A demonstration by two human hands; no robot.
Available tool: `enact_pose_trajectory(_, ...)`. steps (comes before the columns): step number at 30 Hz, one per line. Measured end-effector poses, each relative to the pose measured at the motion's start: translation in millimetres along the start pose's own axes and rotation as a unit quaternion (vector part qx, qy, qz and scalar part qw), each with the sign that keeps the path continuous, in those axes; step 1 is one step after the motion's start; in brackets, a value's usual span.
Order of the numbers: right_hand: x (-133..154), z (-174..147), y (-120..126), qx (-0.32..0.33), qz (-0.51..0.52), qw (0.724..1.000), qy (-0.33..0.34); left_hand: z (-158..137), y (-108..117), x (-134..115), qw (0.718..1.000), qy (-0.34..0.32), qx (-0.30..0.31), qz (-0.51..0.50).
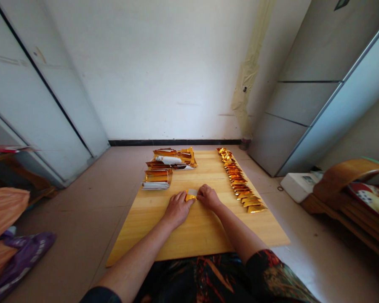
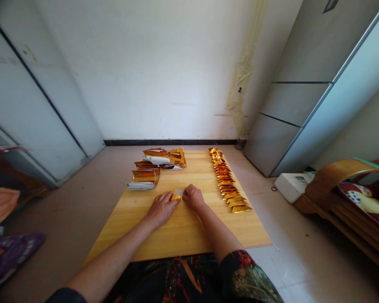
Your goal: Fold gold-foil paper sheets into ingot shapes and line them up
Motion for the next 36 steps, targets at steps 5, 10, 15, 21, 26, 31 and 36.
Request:
enact_pose_trajectory(5,-9.9,0.7,-2.8,-0.016,0.083,0.996,-0.014,-0.1,2.5,-0.3,1.000,0.001,0.002,-0.008)
enact_pose_trajectory(10,-17.6,2.3,-3.7,-0.030,0.130,0.991,-0.011,0.5,4.5,-1.0,1.000,0.005,0.007,-0.021)
enact_pose_trajectory(15,-22.7,3.4,2.2,-0.062,0.163,0.984,-0.026,0.3,4.5,-1.1,1.000,0.005,0.011,-0.022)
enact_pose_trajectory(21,1.2,2.1,13.3,-0.083,0.231,0.969,0.012,0.0,3.6,0.6,0.999,0.009,0.007,-0.033)
enact_pose_trajectory(26,12.6,9.7,-4.0,0.030,0.204,0.979,0.006,-0.2,2.8,1.6,0.999,0.007,0.008,-0.040)
enact_pose_trajectory(31,17.5,13.8,-5.8,0.080,0.139,0.987,0.018,-2.3,0.6,5.0,0.999,-0.025,0.005,-0.047)
enact_pose_trajectory(36,20.9,10.7,-1.9,0.092,0.137,0.986,0.022,-3.3,-0.6,8.5,0.997,-0.046,0.013,-0.061)
Point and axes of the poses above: each hand's wrist, its own z-axis towards the middle knuckle, its own y-axis out of the back of the hand, x = y × z, the point moved 10 cm from there along z, towards the middle knuckle, and after that the axes turned 5 degrees about -z, right-handed, at the moved point
